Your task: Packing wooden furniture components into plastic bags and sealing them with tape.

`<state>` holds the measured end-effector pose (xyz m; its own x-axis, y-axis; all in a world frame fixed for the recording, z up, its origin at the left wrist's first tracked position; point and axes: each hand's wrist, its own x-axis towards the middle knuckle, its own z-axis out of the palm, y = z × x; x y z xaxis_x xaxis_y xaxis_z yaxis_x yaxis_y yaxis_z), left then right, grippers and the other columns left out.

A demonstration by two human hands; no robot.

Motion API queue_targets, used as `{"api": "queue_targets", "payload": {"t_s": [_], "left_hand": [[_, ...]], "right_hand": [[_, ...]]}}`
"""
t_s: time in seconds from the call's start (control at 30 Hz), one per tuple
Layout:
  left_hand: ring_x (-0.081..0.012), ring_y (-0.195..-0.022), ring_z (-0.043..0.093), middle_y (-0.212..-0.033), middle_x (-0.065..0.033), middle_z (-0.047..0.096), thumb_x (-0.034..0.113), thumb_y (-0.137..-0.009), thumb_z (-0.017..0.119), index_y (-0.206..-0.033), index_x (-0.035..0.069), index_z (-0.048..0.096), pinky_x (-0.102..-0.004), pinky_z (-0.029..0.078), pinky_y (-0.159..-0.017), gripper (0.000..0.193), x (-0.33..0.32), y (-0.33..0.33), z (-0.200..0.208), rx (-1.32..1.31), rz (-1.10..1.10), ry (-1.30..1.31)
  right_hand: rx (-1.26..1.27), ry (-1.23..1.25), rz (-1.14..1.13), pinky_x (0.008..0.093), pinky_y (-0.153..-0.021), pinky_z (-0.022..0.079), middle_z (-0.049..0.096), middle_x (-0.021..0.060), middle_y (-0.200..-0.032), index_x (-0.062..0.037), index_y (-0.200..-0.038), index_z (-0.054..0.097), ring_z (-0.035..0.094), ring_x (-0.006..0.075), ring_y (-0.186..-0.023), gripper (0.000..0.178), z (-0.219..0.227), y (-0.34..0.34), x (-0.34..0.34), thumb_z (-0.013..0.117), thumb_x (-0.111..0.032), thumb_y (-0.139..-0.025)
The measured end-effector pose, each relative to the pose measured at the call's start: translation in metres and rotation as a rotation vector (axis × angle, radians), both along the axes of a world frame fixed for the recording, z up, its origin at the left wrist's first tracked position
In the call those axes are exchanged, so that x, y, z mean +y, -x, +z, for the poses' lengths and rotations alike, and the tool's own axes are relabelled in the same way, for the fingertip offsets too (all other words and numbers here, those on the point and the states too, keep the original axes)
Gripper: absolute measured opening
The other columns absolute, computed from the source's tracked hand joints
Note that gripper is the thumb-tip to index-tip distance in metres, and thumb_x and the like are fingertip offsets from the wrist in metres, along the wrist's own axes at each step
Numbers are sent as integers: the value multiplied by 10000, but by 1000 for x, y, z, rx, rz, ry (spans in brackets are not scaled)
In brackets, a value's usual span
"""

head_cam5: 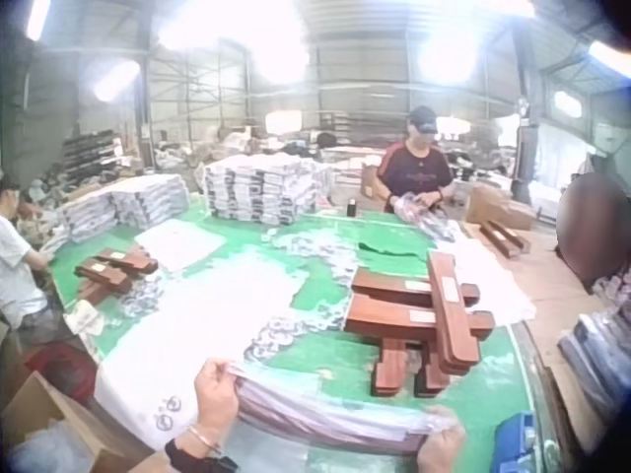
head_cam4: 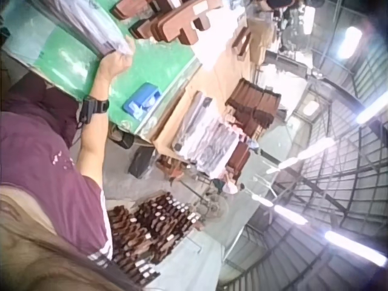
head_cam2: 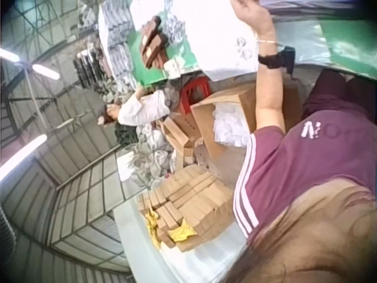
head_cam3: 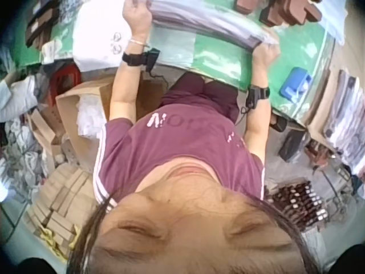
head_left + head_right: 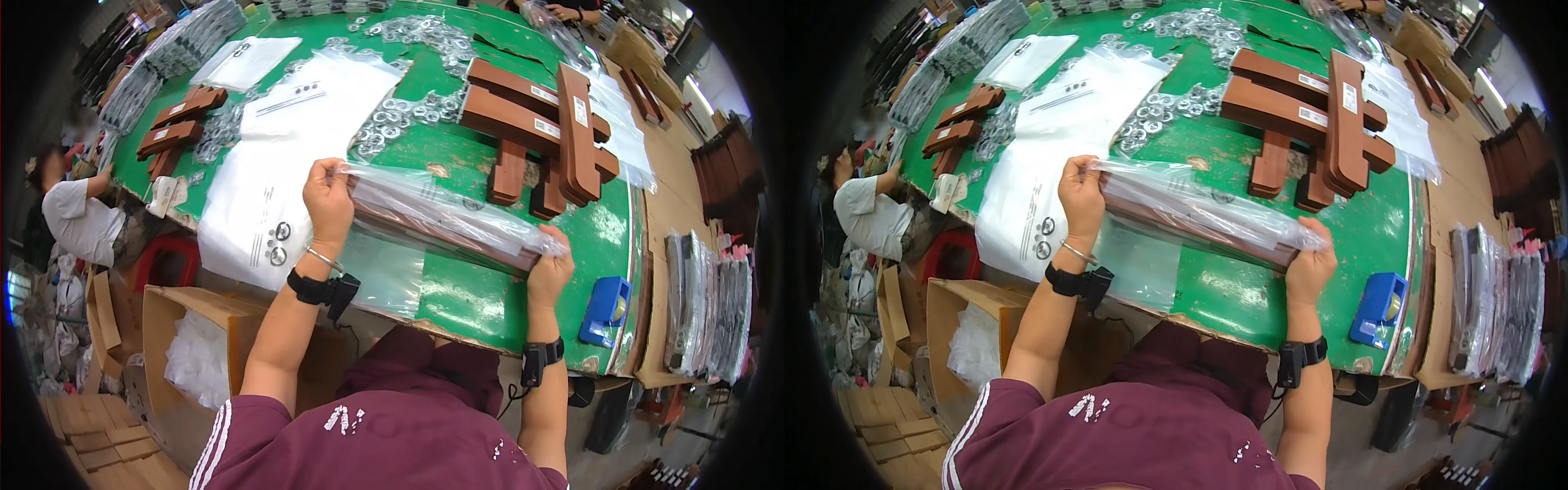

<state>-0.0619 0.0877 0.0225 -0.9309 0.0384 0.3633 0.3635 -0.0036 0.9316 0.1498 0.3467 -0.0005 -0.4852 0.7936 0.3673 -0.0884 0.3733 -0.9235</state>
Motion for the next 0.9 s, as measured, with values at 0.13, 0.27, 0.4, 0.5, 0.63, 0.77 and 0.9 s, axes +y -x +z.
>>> {"api": "queue_targets", "payload": {"t_s": [0.13, 0.27, 0.4, 0.5, 0.63, 0.77, 0.9], "left_hand": [[-97, -700, 574, -840, -34, 623, 64, -974, 576, -951, 13, 580, -224, 468, -600, 56, 4, 1, 11, 219, 25, 81], [-294, -811, 616, -895, -130, 629, -10, -897, 581, -937, 4, 570, -350, 504, -723, 43, -2, 13, 7, 547, 105, 249], [-351, -831, 594, -936, -160, 601, 5, -863, 521, -1083, 1, 558, -450, 484, -759, 223, 2, 12, 21, 527, 67, 628], [-357, -1024, 559, -1085, -178, 586, 67, -872, 571, -1276, 36, 530, -456, 439, -899, 407, 18, -10, 44, 727, -187, 885], [-339, -1034, 569, -1078, -169, 606, 241, -848, 682, -1261, 48, 548, -440, 443, -924, 476, 71, -33, 51, 868, -452, 792], [-323, -940, 598, -954, -128, 620, 214, -835, 686, -1110, 54, 612, -430, 480, -839, 326, 98, -26, 40, 840, -545, 821], [-292, -731, 573, -757, -83, 545, 120, -819, 666, -838, 59, 584, -397, 478, -648, 104, 100, -28, 28, 893, -560, 718]], "right_hand": [[-15, 6, -21, 262, -800, 505, 662, 50, -992, 5, -1023, 664, 610, 122, -872, 217, -2, 8, 10, 466, 35, -940], [52, 235, 44, 269, -748, 504, 676, 51, -902, 14, -989, 672, 627, 136, -805, 262, 7, 19, 4, 449, 83, -869], [-62, 28, -45, 277, -709, 507, 688, 43, -835, -13, -955, 683, 639, 132, -765, 265, 0, 26, 13, 456, 75, -852], [-77, -66, -50, 290, -744, 506, 712, 84, -863, -2, -935, 677, 645, 154, -781, 305, -1, 28, 9, 431, 90, -781], [-43, -46, -44, 285, -738, 505, 705, 78, -849, -5, -931, 676, 646, 153, -781, 308, -6, 27, 13, 423, 90, -784], [-26, -27, -27, 281, -719, 504, 693, 73, -823, -12, -939, 681, 642, 144, -770, 310, -7, 28, 12, 427, 89, -793], [-73, -15, -46, 283, -676, 499, 689, 64, -800, -27, -948, 688, 632, 137, -732, 296, -3, 27, 10, 441, 69, -816]]}}
